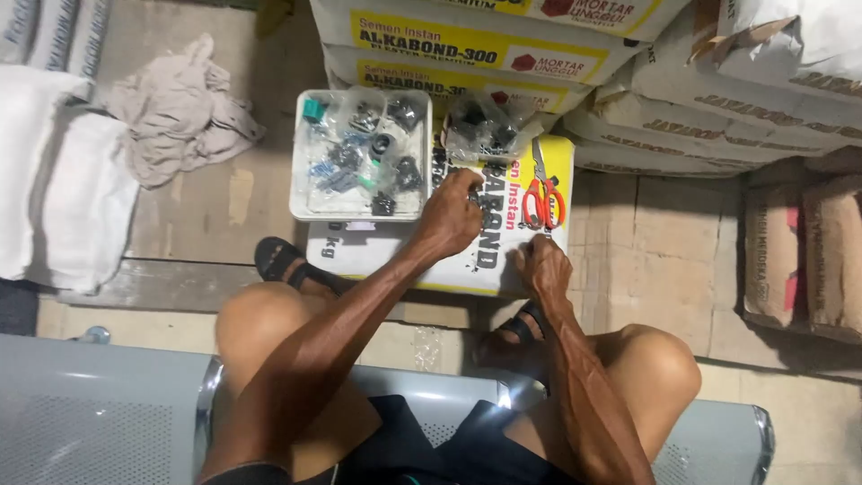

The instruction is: Sorting small black fasteners from a pile into a white plastic organizer tray

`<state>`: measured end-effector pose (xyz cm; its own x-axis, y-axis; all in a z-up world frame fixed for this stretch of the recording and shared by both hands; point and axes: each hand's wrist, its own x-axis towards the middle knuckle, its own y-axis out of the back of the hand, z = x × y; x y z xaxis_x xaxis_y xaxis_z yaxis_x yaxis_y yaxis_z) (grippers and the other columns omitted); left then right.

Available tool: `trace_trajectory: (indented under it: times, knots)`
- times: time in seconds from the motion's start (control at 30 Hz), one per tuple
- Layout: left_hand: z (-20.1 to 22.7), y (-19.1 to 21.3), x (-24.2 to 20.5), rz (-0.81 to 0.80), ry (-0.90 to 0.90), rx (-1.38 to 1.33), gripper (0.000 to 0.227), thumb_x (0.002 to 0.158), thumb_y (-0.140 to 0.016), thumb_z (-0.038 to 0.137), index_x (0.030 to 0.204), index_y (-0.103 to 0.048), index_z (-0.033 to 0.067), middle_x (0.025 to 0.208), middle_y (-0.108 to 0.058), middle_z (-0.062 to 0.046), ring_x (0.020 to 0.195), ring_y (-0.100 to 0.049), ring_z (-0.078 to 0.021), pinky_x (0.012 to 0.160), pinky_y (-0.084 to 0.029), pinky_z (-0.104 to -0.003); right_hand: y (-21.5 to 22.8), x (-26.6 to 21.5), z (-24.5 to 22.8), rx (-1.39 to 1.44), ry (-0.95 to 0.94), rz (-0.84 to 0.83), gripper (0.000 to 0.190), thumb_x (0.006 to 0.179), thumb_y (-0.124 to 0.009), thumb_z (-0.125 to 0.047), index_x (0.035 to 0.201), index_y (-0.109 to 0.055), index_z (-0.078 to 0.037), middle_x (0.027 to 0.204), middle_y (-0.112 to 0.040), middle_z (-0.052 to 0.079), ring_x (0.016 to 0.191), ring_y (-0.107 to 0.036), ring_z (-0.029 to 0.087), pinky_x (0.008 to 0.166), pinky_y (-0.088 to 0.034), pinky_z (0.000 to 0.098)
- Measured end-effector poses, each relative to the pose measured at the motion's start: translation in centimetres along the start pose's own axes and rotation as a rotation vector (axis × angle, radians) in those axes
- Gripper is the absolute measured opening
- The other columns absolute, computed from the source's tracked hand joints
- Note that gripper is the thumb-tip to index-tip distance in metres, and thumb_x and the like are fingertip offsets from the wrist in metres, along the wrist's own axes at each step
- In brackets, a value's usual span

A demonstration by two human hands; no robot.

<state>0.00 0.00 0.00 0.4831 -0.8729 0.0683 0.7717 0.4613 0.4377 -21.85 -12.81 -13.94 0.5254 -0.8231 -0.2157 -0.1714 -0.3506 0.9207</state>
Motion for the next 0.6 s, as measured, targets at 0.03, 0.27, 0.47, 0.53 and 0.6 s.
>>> trace_trajectory:
  times: [0.03, 0.27, 0.47, 0.53, 0.6]
  knots:
    - [-1.2, -1.3, 0.7, -0.004, 0.024, -0.014, 0.038, 0.083, -0.050, -0.001, 0.120, -0.058, 0.0014, 0.107, -0.063, -0.028, 0.107, -0.066, -0.0521, 0.092, -0.054, -0.060, 0.6, 0.2, -0.9, -0.014, -0.005, -0.024, 0.024, 0.086, -0.073, -0.032, 0.097, -0.067, -0.012, 0.091, -0.070, 0.014, 0.093, -0.073, 0.041, 0.083, -0.058, 0.0594]
    - [-3.5, -2.3, 0.2, 0.010, 0.480, -0.509, 0.023, 0.091, -0.058, 0.008, 0.110, -0.067, -0.0010, 0.094, -0.072, -0.023, 0.068, -0.073, -0.0215, 0.056, -0.065, -0.030, -2.6, 0.7, -6.9, 0.160, 0.423, 0.114, 0.023, 0.088, -0.073, -0.019, 0.108, -0.067, -0.012, 0.100, -0.065, 0.011, 0.093, -0.070, 0.038, 0.074, -0.060, 0.0544]
    - [-6.1, -3.9, 0.8, -0.046, 0.529, -0.416, 0.022, 0.091, -0.060, 0.010, 0.109, -0.069, 0.0020, 0.093, -0.074, -0.019, 0.070, -0.075, -0.0189, 0.058, -0.066, -0.028, -6.2, 2.0, -5.3, 0.129, 0.418, 0.191, 0.012, 0.085, -0.072, -0.015, 0.096, -0.066, -0.017, 0.091, -0.058, 0.004, 0.085, -0.071, 0.031, 0.069, -0.060, 0.0446]
    - [-7.0, -4.1, 1.1, -0.072, 0.474, -0.345, 0.020, 0.093, -0.060, 0.011, 0.109, -0.069, 0.0033, 0.093, -0.074, -0.016, 0.070, -0.075, -0.0170, 0.057, -0.066, -0.027, -5.0, 2.3, -6.0, 0.186, 0.408, 0.169, 0.011, 0.084, -0.072, -0.013, 0.094, -0.066, -0.016, 0.088, -0.058, 0.003, 0.083, -0.070, 0.031, 0.069, -0.059, 0.0446]
    - [-6.6, -4.5, 0.7, -0.053, 0.178, -0.065, 0.024, 0.090, -0.063, 0.002, 0.113, -0.068, 0.0046, 0.108, -0.072, -0.020, 0.107, -0.070, -0.0398, 0.084, -0.062, -0.051, -2.3, 1.5, -6.3, 0.584, 0.248, 0.126, 0.012, 0.087, -0.074, -0.014, 0.095, -0.065, -0.012, 0.079, -0.066, 0.012, 0.081, -0.072, 0.033, 0.068, -0.056, 0.0461]
